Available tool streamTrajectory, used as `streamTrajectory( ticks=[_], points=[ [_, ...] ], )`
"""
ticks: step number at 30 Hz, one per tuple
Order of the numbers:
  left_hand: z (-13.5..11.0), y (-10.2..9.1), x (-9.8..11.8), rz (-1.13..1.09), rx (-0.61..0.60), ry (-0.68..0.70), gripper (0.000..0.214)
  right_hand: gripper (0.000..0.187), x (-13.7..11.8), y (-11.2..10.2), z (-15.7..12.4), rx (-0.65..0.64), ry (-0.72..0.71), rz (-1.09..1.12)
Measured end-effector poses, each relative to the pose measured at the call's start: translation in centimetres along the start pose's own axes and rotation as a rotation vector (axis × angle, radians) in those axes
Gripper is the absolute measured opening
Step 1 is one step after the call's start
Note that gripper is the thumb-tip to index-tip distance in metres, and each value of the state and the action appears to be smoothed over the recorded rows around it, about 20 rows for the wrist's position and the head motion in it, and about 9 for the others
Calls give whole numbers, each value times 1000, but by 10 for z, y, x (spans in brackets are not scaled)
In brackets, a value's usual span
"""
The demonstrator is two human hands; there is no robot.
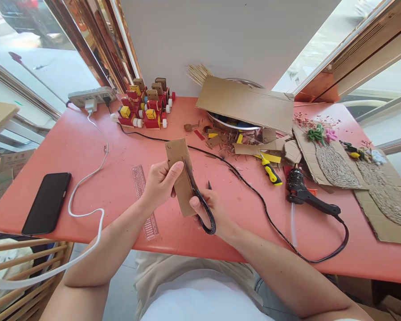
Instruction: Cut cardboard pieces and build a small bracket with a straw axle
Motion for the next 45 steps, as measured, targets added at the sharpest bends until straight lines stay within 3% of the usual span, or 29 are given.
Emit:
streamTrajectory(
  ticks=[11,35,45],
  points=[
    [-3,8,-1,17,-53,18,72,82,-9,4,-5,-78,-36,-6],
    [-4,17,-2,20,-84,16,76,84,-5,4,-5,-31,-56,25],
    [-1,10,-3,-60,-52,28,70,88,-3,1,-2,-9,-41,-9]
  ],
)
Point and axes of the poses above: each hand's wrist, its own z-axis towards the middle knuckle, its own y-axis out of the palm, x = y × z, the point moved 6 cm from there along z, towards the middle knuckle, and after that the axes turned 10 degrees about -x, right-handed, at the moved point
